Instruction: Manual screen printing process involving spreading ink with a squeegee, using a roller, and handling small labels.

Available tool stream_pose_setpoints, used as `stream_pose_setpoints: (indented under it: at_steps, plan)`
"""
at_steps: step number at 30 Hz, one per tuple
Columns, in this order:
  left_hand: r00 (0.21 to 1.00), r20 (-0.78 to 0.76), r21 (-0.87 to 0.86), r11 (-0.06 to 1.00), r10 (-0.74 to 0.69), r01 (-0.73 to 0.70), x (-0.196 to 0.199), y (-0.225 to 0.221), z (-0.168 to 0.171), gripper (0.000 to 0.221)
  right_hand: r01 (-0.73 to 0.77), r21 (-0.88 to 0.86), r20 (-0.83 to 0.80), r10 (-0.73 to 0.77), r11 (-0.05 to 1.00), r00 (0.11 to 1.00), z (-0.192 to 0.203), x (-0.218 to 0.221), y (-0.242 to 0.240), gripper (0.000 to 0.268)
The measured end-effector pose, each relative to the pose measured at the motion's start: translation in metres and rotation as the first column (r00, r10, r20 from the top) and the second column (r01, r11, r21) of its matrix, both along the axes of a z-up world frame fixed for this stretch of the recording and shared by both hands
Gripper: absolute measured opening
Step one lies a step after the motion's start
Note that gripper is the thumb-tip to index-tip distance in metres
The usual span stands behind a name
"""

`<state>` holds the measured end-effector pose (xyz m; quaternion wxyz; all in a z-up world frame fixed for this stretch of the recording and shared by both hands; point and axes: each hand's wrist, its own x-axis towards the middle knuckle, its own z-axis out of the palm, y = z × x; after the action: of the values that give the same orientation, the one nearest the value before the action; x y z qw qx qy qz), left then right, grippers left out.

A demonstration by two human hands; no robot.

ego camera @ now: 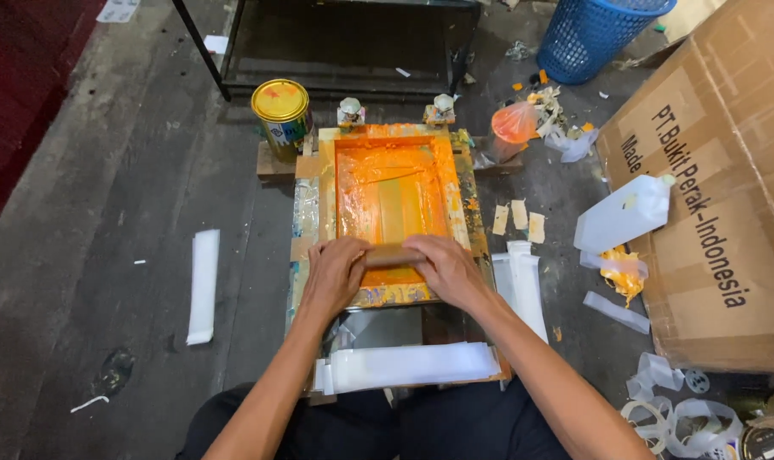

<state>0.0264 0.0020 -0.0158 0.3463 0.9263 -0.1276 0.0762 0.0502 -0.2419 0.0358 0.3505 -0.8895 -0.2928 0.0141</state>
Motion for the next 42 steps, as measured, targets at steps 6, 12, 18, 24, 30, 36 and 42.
stream_pose_setpoints:
  at_steps: [6,12,18,24,30,36,42]
  plan:
    - [0.999,0.018,-0.092,0.995,-0.047,0.049,-0.035,-0.002,0.012,0.012,0.0,0.027,-0.119,0.003,1.0,0.993,0.012,-0.029,-0.01,0.025]
    - [0.993,0.055,-0.074,0.991,-0.104,0.107,-0.042,0.002,0.007,0.015,-0.016,0.023,-0.126,0.019,1.0,0.992,0.008,-0.038,-0.013,0.023]
    - [0.996,0.069,-0.117,0.991,-0.06,0.067,-0.009,0.003,0.012,0.014,0.03,0.06,0.037,-0.032,0.998,0.999,0.0,-0.007,-0.006,0.026]
    - [0.999,-0.006,-0.084,0.995,0.047,-0.047,0.077,0.008,-0.001,0.025,0.14,0.096,0.163,-0.154,0.985,0.974,-0.031,0.069,0.009,0.029]
    - [0.994,0.019,-0.03,0.994,0.105,-0.105,0.113,0.009,-0.012,0.023,0.169,0.113,0.062,-0.176,0.979,0.982,-0.03,0.104,0.018,0.024]
    - [0.994,-0.018,-0.028,0.993,0.112,-0.112,0.097,0.006,-0.002,0.023,0.167,0.113,0.044,-0.173,0.979,0.984,-0.033,0.094,0.017,0.021]
    - [0.992,0.125,-0.042,0.999,0.007,-0.002,0.05,0.004,-0.001,0.02,0.074,0.123,0.148,-0.092,0.99,0.985,-0.03,0.047,0.007,0.019]
